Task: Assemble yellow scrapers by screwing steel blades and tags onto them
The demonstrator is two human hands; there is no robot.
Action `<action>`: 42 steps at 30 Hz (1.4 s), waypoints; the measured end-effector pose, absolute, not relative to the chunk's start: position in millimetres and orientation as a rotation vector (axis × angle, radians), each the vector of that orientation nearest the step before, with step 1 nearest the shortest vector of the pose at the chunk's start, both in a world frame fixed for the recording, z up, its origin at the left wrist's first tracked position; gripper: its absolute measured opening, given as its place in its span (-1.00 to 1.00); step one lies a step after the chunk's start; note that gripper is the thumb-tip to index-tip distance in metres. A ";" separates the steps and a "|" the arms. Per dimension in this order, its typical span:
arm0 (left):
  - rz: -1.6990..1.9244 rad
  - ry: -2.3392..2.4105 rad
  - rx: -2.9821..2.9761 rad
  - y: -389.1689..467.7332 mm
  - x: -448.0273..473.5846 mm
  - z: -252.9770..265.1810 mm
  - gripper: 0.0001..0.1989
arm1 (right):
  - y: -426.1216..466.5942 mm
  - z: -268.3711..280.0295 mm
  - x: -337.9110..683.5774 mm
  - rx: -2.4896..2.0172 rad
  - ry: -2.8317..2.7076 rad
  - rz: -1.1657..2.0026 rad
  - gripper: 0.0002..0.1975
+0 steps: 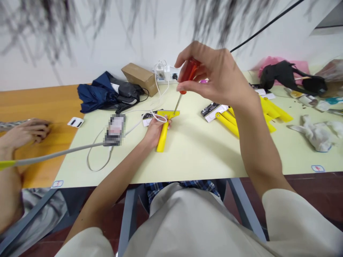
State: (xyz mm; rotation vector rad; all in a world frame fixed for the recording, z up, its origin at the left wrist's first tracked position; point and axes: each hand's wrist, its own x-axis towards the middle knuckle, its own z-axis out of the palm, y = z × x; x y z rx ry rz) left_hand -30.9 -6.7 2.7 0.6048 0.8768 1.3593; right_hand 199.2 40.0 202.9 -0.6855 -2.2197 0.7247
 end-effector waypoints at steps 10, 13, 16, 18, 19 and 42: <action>1.363 0.955 0.635 -6.8 -29.9 4.4 -0.67 | 34.3 199.3 194.6 -0.742 -2.234 0.690 -0.71; 1.345 0.926 0.628 -7.9 -28.7 6.1 -0.62 | 35.5 199.0 192.0 -0.774 -2.187 0.715 -0.66; 1.346 0.904 0.601 -8.7 -28.7 6.6 -0.56 | 41.7 196.6 191.8 -0.798 -2.170 0.680 -0.61; 1.352 0.892 0.592 -8.3 -29.5 5.4 -0.55 | 43.3 196.2 193.1 -0.736 -2.209 0.669 -0.62; 1.356 0.887 0.591 -8.0 -29.8 4.4 -0.55 | 42.9 196.6 193.8 -0.699 -2.233 0.673 -0.61; 1.371 0.899 0.605 -6.4 -30.6 2.0 -0.60 | 48.5 190.9 199.5 -0.676 -2.208 0.648 -0.67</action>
